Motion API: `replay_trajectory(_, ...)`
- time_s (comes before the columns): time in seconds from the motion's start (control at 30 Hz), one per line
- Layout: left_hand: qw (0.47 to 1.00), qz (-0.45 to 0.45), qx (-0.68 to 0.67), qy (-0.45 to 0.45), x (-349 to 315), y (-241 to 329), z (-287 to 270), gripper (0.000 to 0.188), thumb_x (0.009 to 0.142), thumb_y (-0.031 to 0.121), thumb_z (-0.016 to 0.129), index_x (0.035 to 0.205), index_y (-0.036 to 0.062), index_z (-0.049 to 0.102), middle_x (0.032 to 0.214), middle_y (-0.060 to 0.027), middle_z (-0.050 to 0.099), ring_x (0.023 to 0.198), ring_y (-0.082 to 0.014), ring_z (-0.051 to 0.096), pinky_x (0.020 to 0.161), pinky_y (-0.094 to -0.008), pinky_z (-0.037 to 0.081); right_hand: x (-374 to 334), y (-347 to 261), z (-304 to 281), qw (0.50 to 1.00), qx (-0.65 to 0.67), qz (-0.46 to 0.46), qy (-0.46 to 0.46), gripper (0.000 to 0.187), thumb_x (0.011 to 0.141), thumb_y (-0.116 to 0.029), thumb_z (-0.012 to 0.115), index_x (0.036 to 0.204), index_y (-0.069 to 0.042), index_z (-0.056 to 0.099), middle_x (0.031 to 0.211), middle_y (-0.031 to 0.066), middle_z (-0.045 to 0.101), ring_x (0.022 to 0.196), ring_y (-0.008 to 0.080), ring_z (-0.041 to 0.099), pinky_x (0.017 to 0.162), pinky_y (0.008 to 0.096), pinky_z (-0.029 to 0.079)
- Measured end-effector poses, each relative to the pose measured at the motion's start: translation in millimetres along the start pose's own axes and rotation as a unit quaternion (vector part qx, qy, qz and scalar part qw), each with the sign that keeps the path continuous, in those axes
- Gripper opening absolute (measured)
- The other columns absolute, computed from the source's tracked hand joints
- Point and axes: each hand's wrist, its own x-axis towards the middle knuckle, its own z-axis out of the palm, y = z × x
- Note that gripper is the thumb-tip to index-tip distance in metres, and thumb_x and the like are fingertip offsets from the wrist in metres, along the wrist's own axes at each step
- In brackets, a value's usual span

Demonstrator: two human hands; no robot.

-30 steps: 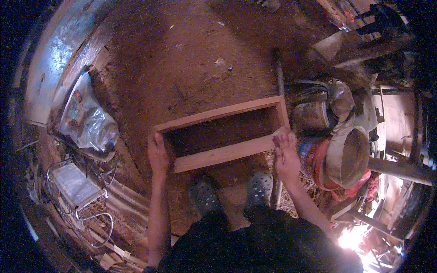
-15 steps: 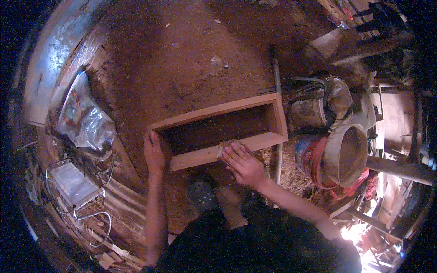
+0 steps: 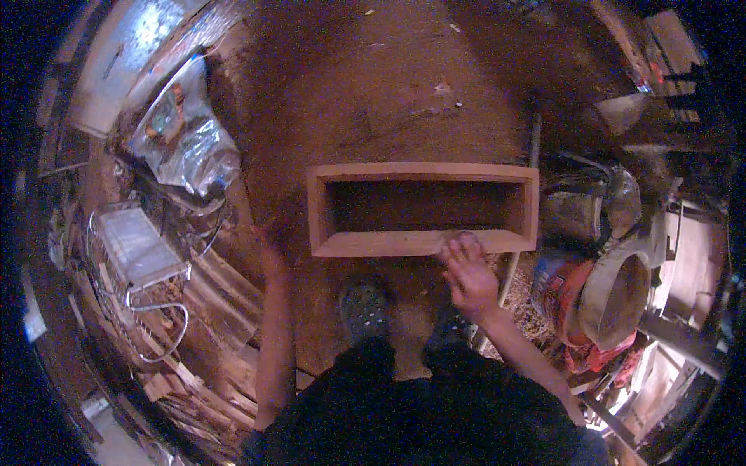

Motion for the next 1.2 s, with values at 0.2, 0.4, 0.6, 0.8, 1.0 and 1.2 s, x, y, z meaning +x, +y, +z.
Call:
replay_trajectory(0.2,0.998,0.059,0.015,0.018,-4,-15,-63,0.068,0.095,0.06,0.03,0.113,0.0009,0.057,0.111,-0.0115,0.062,0.099,-0.0254,0.058,0.095,-0.0386,0.043,65,-65,42,0.978,0.017,-0.201,-0.058,0.046,0.082,-0.015,0.059,0.128,-0.008,0.054,0.138,0.0116,0.048,0.134,0.0317,0.037,0.111,0.0449,0.029)
replay_trajectory(0.4,0.993,0.046,-0.05,0.097,-42,-14,-74,0.066,0.096,0.058,0.03,0.111,0.0001,0.058,0.106,-0.0118,0.062,0.096,-0.0249,0.058,0.091,-0.0378,0.044,112,-106,72,0.974,0.005,-0.21,-0.088,0.048,0.083,-0.017,0.057,0.129,-0.004,0.051,0.137,0.0124,0.047,0.133,0.0295,0.037,0.111,0.0445,0.029)
replay_trajectory(0.6,0.985,0.03,0.033,0.169,-82,-5,-83,0.066,0.097,0.056,0.031,0.116,-0.0014,0.058,0.108,-0.0111,0.063,0.096,-0.0219,0.058,0.087,-0.0358,0.047,150,-112,78,0.964,-0.012,-0.256,-0.075,0.046,0.085,-0.019,0.057,0.127,-0.002,0.051,0.136,0.0132,0.049,0.133,0.0302,0.038,0.112,0.0449,0.028)
replay_trajectory(0.8,0.99,0.0,0.032,0.137,-92,-9,-89,0.063,0.098,0.054,0.033,0.118,-0.0004,0.058,0.108,-0.0104,0.063,0.096,-0.0199,0.059,0.086,-0.035,0.049,185,-108,72,0.975,0.008,-0.217,-0.046,0.045,0.086,-0.021,0.057,0.126,-0.001,0.052,0.137,0.013,0.048,0.133,0.0297,0.038,0.112,0.0443,0.029)
replay_trajectory(1.0,0.99,0.009,0.04,0.135,-88,-1,-64,0.053,0.097,0.047,0.043,0.122,0.0009,0.056,0.112,-0.0116,0.061,0.102,-0.02,0.058,0.089,-0.0353,0.048,203,-80,65,0.981,-0.071,-0.181,0.012,0.041,0.088,-0.016,0.054,0.127,-0.003,0.052,0.136,0.0109,0.05,0.132,0.0289,0.04,0.111,0.0422,0.031)
replay_trajectory(1.2,0.99,0.001,0.04,0.136,-52,3,-26,0.044,0.095,0.036,0.055,0.12,-0.0003,0.055,0.114,-0.0115,0.06,0.108,-0.0199,0.055,0.094,-0.0335,0.044,184,-46,41,0.99,-0.069,-0.114,0.042,0.039,0.089,-0.016,0.054,0.126,-0.004,0.054,0.134,0.0116,0.052,0.13,0.0297,0.043,0.108,0.0415,0.034)
